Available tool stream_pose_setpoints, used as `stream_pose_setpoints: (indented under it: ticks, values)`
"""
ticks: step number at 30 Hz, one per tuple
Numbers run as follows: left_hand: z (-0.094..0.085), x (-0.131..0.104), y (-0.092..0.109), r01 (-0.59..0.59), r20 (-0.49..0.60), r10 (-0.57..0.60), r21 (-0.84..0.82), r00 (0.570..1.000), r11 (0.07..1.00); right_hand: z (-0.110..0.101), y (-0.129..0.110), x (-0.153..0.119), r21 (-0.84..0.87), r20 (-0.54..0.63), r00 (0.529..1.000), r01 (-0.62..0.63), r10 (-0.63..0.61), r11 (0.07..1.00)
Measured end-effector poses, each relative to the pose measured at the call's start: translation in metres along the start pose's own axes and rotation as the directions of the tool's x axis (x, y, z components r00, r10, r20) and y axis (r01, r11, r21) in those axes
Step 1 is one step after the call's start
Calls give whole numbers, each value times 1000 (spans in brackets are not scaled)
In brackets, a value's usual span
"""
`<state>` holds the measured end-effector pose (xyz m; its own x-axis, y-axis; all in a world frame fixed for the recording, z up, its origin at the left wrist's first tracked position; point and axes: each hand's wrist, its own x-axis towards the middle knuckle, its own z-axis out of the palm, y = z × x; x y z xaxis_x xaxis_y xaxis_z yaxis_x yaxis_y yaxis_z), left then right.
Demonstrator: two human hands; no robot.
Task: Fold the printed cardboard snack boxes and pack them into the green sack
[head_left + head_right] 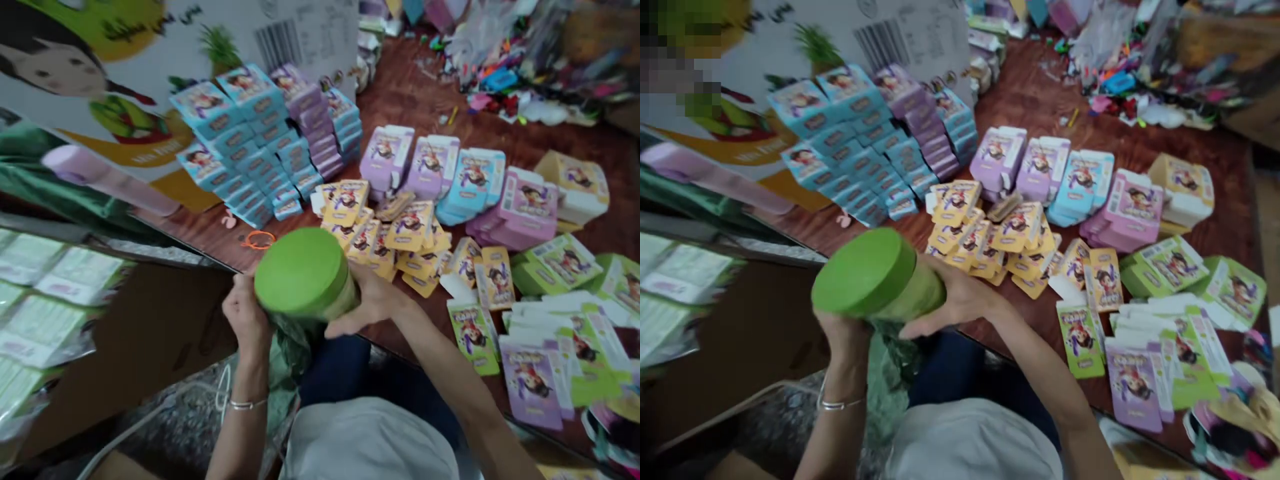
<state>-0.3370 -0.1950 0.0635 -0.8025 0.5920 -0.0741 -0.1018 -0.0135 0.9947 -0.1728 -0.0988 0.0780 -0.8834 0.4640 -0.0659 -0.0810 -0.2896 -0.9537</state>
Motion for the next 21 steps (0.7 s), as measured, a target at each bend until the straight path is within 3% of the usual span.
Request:
stream_pose_setpoints:
  ticks: [3,7,10,14,18,21]
  values:
    - [-21,6,-23,40,-28,-38,69,999,997,12,-11,56,24,-124,992,26,-23,999]
    - [-43,9,-36,92,4,-93,138,996,986,52,-1,136,-4,-143,984,111,-110,994]
    - [-51,14,-38,135,-37,-132,116,991,984,87,14,187,-196,-128,965,200,-227,960]
    - [-61,18,-40,201,-66,-196,69,978,977,121,37,249,-534,-11,913,340,-408,774]
    - [-73,15,-38,215,-42,-212,110,976,970,133,63,296,-714,-25,912,271,-410,645]
    - [-80,15,-36,229,-31,-227,132,973,964,135,78,314,-792,-84,910,187,-406,581]
